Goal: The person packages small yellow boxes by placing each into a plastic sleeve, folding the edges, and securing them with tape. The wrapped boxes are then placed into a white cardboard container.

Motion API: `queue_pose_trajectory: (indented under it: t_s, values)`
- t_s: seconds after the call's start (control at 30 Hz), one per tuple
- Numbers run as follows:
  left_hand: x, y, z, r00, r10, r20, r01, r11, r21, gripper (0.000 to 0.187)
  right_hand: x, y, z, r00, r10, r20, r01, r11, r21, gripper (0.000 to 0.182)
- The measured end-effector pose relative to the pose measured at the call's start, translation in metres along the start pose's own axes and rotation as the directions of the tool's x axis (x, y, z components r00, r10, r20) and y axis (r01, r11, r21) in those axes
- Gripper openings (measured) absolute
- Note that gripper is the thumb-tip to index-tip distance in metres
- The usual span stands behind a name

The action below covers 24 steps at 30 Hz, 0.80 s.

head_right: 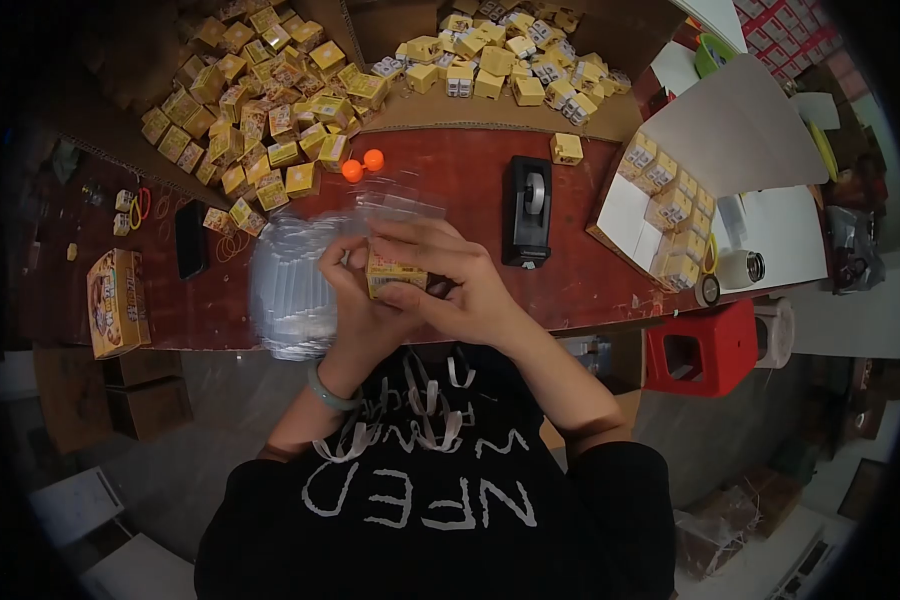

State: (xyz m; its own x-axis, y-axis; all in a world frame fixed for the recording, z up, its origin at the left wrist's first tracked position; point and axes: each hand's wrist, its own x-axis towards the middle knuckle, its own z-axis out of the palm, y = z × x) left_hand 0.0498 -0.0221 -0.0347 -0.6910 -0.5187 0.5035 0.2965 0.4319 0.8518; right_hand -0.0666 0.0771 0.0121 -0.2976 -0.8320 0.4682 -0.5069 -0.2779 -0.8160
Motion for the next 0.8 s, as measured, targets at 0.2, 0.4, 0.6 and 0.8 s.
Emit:
queue_pose_trajectory:
  t_s: [0.2,0.4,0.6,0.8]
  values:
    - [-0.004,-0.004,0.007,0.989,-0.131,0.073,0.128,0.991,0.044,0.089,-0.011,0.001,0.003,0.902,0.427,-0.06,-0.341,0.792,0.507,0.029]
    - [-0.007,0.002,0.009,0.973,-0.212,0.088,0.209,0.977,0.039,0.089,-0.017,0.009,-0.007,0.982,0.191,0.002,-0.185,0.948,0.259,0.025]
    - [-0.01,-0.001,0.017,0.947,-0.284,0.151,0.293,0.955,-0.036,0.088,-0.034,0.019,-0.004,0.99,0.087,-0.11,-0.073,0.99,0.123,0.024]
    - [-0.009,-0.026,0.039,0.88,-0.182,0.438,0.28,0.945,-0.171,0.066,-0.076,0.037,-0.015,0.892,0.328,-0.312,-0.19,0.896,0.4,0.03]
